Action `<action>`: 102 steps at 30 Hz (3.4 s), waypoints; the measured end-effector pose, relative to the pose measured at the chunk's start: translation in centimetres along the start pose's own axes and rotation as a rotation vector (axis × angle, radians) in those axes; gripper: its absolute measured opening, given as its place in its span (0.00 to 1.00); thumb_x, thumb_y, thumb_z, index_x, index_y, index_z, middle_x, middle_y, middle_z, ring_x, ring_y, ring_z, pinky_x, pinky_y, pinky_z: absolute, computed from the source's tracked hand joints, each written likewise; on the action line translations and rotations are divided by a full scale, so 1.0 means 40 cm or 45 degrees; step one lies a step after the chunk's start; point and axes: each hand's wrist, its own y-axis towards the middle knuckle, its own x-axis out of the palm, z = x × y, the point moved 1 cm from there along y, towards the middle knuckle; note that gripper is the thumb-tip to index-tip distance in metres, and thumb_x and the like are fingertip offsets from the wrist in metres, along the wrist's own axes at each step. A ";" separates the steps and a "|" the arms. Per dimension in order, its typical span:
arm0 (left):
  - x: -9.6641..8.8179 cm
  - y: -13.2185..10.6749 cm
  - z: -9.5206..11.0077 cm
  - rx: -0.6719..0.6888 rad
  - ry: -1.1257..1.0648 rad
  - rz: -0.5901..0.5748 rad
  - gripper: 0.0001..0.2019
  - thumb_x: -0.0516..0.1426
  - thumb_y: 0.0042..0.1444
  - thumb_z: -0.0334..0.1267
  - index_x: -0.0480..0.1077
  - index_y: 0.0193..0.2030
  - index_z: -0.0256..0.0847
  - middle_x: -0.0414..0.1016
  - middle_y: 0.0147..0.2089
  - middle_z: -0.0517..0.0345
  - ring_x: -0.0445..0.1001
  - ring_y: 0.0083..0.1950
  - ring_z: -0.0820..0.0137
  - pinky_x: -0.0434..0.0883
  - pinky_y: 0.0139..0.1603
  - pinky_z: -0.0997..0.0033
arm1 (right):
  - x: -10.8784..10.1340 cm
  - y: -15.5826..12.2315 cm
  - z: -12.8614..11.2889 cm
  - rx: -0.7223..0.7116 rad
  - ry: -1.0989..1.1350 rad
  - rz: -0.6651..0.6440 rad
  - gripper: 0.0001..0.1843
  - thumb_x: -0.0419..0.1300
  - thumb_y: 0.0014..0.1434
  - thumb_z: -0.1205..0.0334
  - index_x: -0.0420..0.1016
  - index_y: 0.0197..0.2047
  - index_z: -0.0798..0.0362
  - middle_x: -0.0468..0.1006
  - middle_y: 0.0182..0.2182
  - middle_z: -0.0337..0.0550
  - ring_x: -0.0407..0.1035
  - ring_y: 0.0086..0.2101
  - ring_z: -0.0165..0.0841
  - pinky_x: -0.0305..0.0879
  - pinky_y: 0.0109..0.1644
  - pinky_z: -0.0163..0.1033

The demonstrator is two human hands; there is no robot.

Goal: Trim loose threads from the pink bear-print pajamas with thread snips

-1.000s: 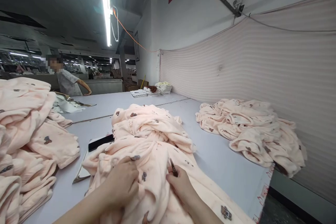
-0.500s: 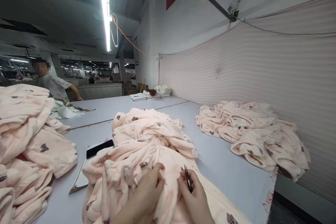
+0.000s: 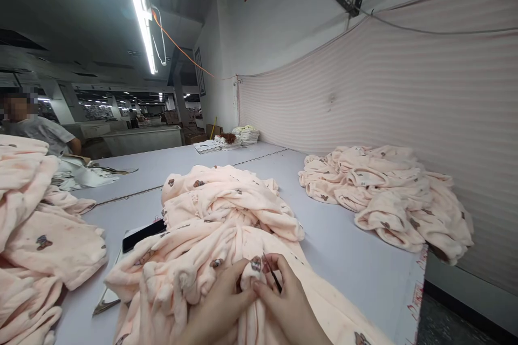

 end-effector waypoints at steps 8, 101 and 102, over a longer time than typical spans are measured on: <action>-0.044 -0.042 -0.074 -0.363 -1.039 -0.059 0.15 0.65 0.46 0.35 0.75 0.42 0.40 0.78 0.35 0.57 0.75 0.37 0.67 0.69 0.38 0.71 | -0.028 -0.014 -0.012 -0.106 -0.568 -0.013 0.03 0.56 0.57 0.64 0.68 0.31 0.51 0.73 0.29 0.38 0.69 0.32 0.33 0.63 0.36 0.33; -0.006 -0.072 -0.089 0.144 0.509 0.469 0.26 0.56 0.49 0.35 0.67 0.57 0.33 0.72 0.51 0.36 0.67 0.53 0.45 0.60 0.55 0.48 | 0.004 0.139 -0.111 0.385 -0.221 -0.450 0.10 0.63 0.48 0.59 0.68 0.32 0.52 0.61 0.18 0.27 0.48 0.16 0.21 0.42 0.19 0.28; -0.032 -0.057 -0.090 0.144 0.475 0.453 0.22 0.53 0.50 0.32 0.69 0.53 0.35 0.75 0.48 0.41 0.69 0.51 0.49 0.62 0.54 0.51 | -0.011 0.135 -0.113 0.402 -0.244 -0.469 0.10 0.64 0.48 0.59 0.69 0.32 0.52 0.63 0.17 0.27 0.49 0.16 0.21 0.41 0.18 0.28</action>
